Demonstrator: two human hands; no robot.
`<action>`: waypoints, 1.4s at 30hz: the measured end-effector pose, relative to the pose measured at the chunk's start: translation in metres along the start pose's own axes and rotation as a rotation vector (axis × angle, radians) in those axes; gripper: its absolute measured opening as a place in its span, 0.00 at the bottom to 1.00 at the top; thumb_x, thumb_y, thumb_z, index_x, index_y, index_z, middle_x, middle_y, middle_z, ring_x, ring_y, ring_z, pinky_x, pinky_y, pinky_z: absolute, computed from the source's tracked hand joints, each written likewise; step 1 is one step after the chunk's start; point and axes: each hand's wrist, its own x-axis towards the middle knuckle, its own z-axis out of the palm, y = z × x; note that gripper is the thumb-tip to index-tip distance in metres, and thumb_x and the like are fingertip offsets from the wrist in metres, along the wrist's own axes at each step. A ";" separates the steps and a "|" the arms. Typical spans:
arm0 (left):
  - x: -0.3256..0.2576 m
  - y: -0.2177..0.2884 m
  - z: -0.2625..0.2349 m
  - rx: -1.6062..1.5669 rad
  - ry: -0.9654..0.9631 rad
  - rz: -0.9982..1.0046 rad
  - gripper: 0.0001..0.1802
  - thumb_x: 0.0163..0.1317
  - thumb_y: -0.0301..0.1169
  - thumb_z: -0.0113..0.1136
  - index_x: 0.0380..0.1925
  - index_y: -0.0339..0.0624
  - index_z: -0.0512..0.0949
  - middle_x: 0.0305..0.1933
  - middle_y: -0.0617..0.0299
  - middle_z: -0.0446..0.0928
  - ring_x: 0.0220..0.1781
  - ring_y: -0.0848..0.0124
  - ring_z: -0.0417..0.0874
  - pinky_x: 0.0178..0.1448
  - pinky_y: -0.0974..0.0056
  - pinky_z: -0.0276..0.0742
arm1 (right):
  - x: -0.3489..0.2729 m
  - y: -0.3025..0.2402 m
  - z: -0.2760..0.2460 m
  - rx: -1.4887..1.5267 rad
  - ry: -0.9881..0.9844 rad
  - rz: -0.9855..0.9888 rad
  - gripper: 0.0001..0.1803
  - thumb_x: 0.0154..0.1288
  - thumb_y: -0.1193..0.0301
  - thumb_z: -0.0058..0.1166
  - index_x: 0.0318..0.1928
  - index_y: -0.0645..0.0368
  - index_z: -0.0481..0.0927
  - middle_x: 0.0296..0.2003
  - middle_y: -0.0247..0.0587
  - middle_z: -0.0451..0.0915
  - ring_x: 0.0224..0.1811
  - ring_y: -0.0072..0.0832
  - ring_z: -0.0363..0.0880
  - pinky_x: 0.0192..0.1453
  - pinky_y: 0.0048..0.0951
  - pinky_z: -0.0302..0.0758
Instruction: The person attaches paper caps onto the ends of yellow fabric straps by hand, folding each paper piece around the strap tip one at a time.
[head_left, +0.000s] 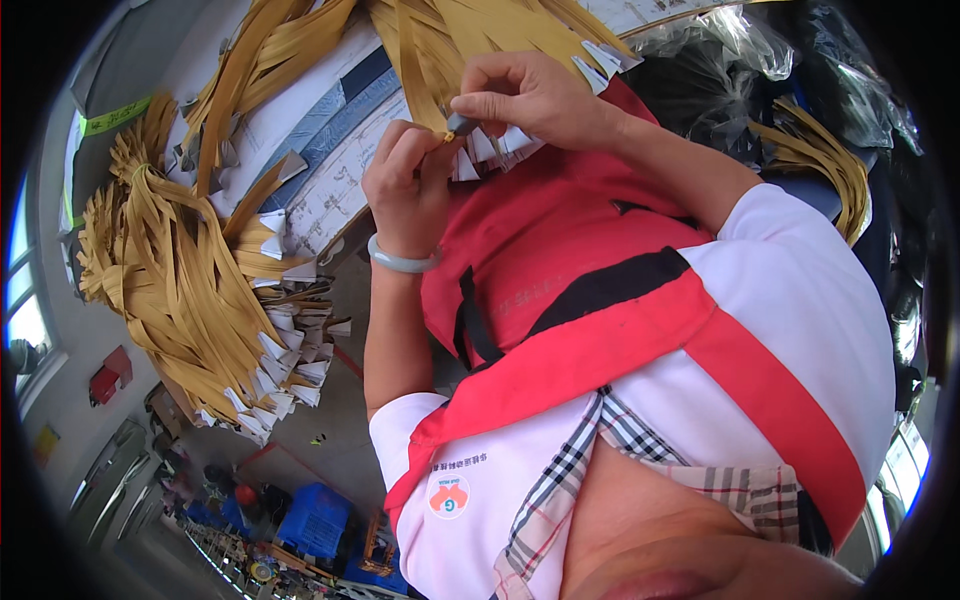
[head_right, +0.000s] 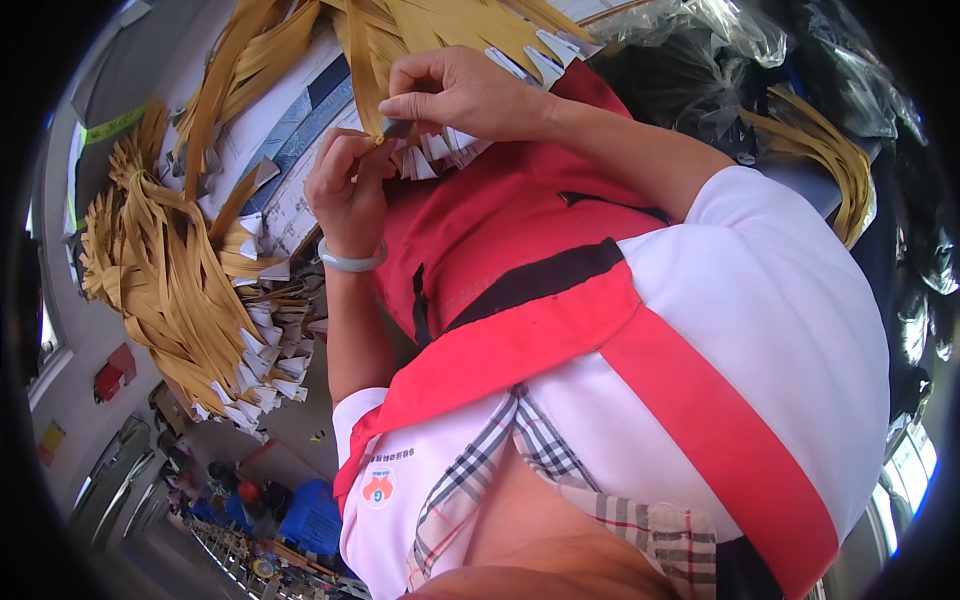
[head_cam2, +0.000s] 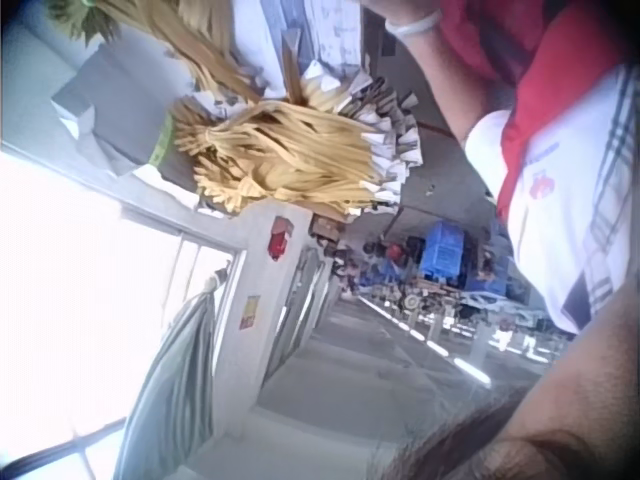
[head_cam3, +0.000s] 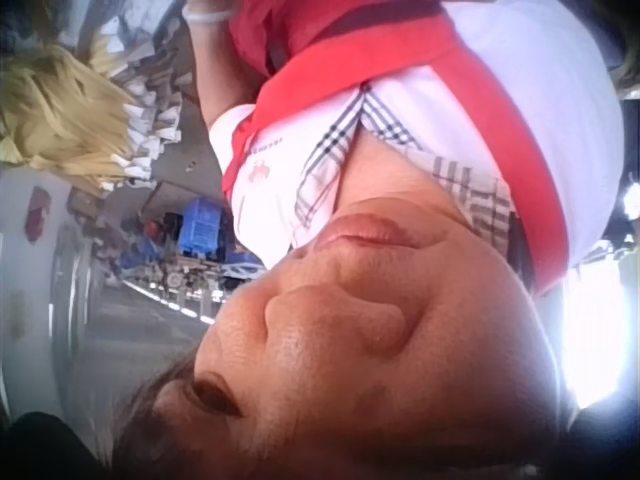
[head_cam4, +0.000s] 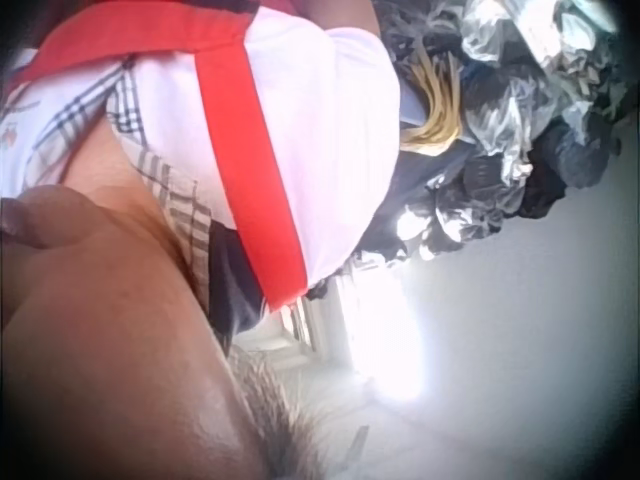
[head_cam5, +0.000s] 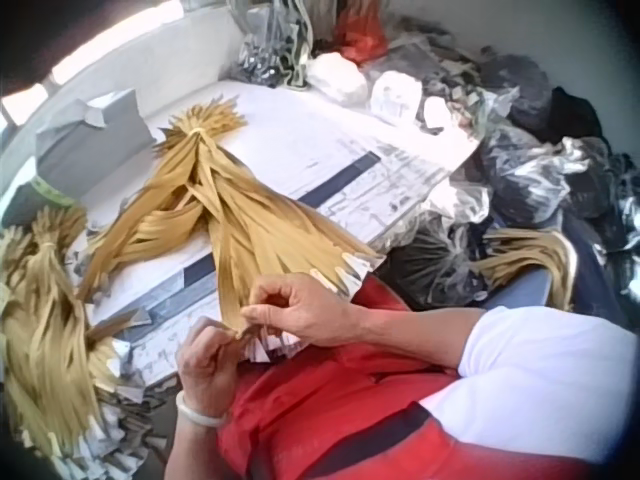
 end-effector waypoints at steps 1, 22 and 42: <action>-0.003 0.004 -0.001 -0.017 0.011 -0.043 0.08 0.54 0.16 0.66 0.27 0.35 0.75 0.27 0.56 0.72 0.25 0.64 0.76 0.29 0.64 0.69 | -0.004 0.004 -0.009 -0.008 -0.018 0.080 0.12 0.74 0.64 0.54 0.35 0.58 0.77 0.26 0.27 0.75 0.27 0.13 0.73 0.32 0.17 0.71; -0.016 -0.032 0.012 -0.135 0.099 -0.201 0.06 0.62 0.19 0.62 0.38 0.35 0.82 0.39 0.59 0.81 0.39 0.72 0.81 0.44 0.69 0.77 | 0.002 -0.004 -0.041 -1.182 -0.363 -0.045 0.08 0.62 0.73 0.59 0.39 0.57 0.75 0.41 0.39 0.74 0.42 0.41 0.79 0.42 0.37 0.75; 0.044 -0.028 0.003 -0.816 -0.001 -0.376 0.06 0.61 0.19 0.65 0.37 0.34 0.79 0.37 0.64 0.82 0.39 0.76 0.81 0.48 0.73 0.76 | 0.057 -0.021 -0.050 -0.139 -0.375 0.116 0.10 0.65 0.66 0.63 0.38 0.60 0.79 0.29 0.29 0.80 0.30 0.15 0.77 0.37 0.18 0.74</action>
